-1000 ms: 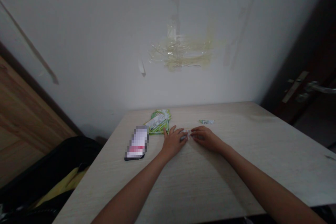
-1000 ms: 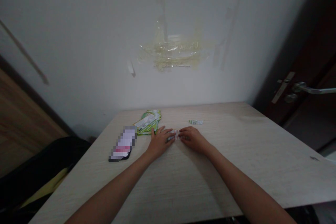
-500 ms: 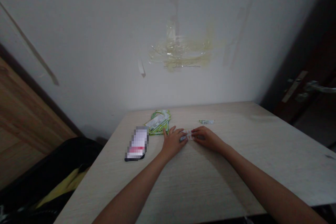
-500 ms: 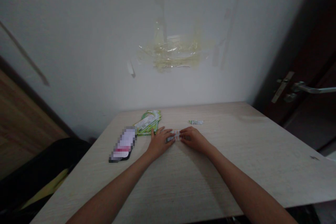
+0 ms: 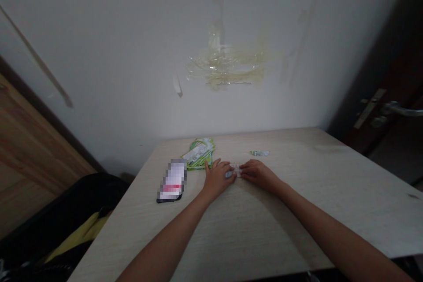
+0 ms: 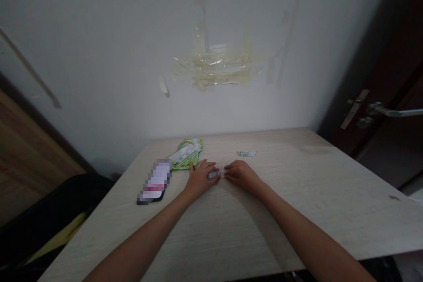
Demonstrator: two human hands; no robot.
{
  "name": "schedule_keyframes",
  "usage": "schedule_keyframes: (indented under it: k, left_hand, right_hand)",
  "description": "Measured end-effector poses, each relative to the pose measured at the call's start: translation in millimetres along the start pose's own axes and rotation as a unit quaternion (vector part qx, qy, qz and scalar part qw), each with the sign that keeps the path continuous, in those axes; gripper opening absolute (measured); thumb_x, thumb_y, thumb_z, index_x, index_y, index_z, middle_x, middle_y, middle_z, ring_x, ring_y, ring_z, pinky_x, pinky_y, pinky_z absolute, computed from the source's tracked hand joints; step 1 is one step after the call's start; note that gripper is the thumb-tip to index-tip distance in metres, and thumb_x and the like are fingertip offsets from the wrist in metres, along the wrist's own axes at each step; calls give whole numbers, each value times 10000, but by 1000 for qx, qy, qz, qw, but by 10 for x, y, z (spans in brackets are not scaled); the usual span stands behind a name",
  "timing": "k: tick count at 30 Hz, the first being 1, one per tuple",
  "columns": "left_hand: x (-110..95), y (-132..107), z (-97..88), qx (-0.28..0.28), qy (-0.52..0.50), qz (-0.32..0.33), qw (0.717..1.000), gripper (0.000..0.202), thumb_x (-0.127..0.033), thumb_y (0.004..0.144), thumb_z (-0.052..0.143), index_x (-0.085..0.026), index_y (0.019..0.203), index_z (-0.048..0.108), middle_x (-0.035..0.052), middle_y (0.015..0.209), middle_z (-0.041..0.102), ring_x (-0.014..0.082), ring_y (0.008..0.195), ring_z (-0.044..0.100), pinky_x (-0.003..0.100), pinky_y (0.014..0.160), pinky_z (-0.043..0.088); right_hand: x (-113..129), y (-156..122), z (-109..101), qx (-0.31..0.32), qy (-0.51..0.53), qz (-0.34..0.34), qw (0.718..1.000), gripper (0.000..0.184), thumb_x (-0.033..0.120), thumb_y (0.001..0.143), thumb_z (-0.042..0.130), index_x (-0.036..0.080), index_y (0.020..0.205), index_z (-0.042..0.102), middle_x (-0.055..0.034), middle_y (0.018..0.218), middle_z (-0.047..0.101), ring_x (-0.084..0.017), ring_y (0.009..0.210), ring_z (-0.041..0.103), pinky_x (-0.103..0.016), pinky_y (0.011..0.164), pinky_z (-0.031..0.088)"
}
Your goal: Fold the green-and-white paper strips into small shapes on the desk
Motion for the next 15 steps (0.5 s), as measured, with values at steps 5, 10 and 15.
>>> schedule_keyframes:
  k: [5,10,15]
  left_hand:
    - [-2,8,-6,0,0,5,1000,237,-443,852,612,-345,1058,675,-16,1284,615,286,1339,367,654,1118,-30]
    - [10,9,-7,1,-12,4,1000,241,-440,846,618,-341,1057,677,-16,1282,616,287,1341,366,647,1122,-36]
    - [-5,13,-20,8,-7,-8,1000,259,-443,838,629,-327,1062,688,2,1280,617,277,1342,363,605,1145,-28]
  right_hand:
    - [-36,23,-13,25,-15,11,1000,136,272,873,623,257,933,744,-63,1042,733,-221,965,663,-447,1000,424]
    - [-58,5,-77,40,23,23,999,150,261,867,621,300,958,733,-19,977,746,-197,931,677,-393,966,461]
    - [-53,-20,-104,29,36,38,998,210,260,903,539,262,1004,722,-39,963,741,-187,896,678,-322,826,513]
Point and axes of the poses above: each hand's wrist, its own y-axis towards the middle knuckle, its own z-axis out of the palm, x = y × z, the point moved 2 cm from there along y, towards the middle knuckle
